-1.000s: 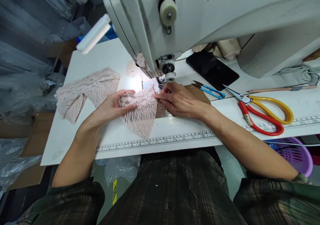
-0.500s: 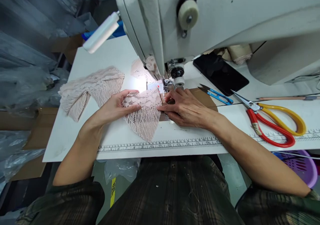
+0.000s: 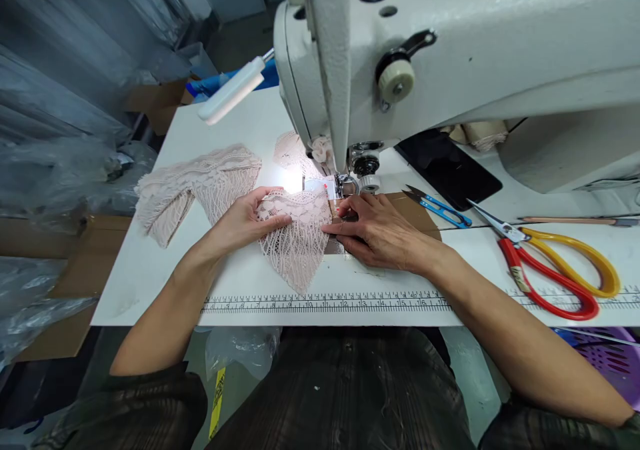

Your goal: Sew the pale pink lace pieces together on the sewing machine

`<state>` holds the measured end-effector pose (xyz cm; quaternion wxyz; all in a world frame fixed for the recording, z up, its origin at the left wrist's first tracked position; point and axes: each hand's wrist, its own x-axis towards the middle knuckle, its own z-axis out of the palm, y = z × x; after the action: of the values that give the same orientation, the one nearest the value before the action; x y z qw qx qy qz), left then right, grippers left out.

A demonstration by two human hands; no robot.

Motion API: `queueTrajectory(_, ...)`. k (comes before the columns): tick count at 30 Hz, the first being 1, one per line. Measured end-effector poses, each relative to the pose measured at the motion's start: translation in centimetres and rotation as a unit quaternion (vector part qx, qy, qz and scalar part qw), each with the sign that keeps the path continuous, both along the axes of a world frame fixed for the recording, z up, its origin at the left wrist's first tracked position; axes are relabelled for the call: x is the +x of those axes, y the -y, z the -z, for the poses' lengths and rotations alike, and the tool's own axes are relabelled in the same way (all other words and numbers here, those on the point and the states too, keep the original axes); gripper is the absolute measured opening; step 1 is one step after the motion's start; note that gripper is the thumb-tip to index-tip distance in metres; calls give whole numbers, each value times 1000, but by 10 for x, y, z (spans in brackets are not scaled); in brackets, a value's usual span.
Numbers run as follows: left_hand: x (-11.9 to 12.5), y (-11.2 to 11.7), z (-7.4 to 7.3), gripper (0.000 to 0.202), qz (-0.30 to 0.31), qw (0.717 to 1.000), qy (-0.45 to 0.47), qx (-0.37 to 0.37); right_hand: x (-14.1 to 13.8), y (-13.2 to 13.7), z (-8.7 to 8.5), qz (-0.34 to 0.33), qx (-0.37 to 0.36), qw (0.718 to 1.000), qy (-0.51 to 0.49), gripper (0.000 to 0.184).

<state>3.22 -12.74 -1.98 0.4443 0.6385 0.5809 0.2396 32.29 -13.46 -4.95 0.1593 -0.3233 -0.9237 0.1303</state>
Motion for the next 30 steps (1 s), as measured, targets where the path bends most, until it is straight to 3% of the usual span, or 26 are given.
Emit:
queueTrajectory(5, -1, 1, 2, 69, -23, 998, -51, 21, 0, -1, 3, 1, 15, 1000, -10, 36)
queueTrajectory(8, -3, 4, -4, 68, 1, 985, -151, 84, 0, -1, 3, 2, 18, 1000, -3, 36)
queueTrajectory(11, -1, 4, -6, 44, 23, 929, -272, 248, 0, -1, 3, 3, 26, 1000, 0, 36)
queueTrajectory(14, 8, -3, 0, 24, 159, 870, -289, 367, 0, -1, 4, 2, 39, 999, -6, 35)
queueTrajectory(17, 18, -12, 9, 29, 338, 825, -262, 371, 1, -1, 5, 0, 43, 999, -14, 35)
queueTrajectory(19, 23, -17, 13, 39, 384, 805, -268, 364, 1, -1, 4, 1, 44, 999, -17, 35)
queueTrajectory(23, 25, -19, 16, 53, 392, 790, -305, 359, 0, 1, 1, 2, 39, 999, -15, 35)
queueTrajectory(30, 24, -16, 20, 53, 381, 800, -287, 362, -1, 2, 0, 5, 28, 1000, -10, 37)
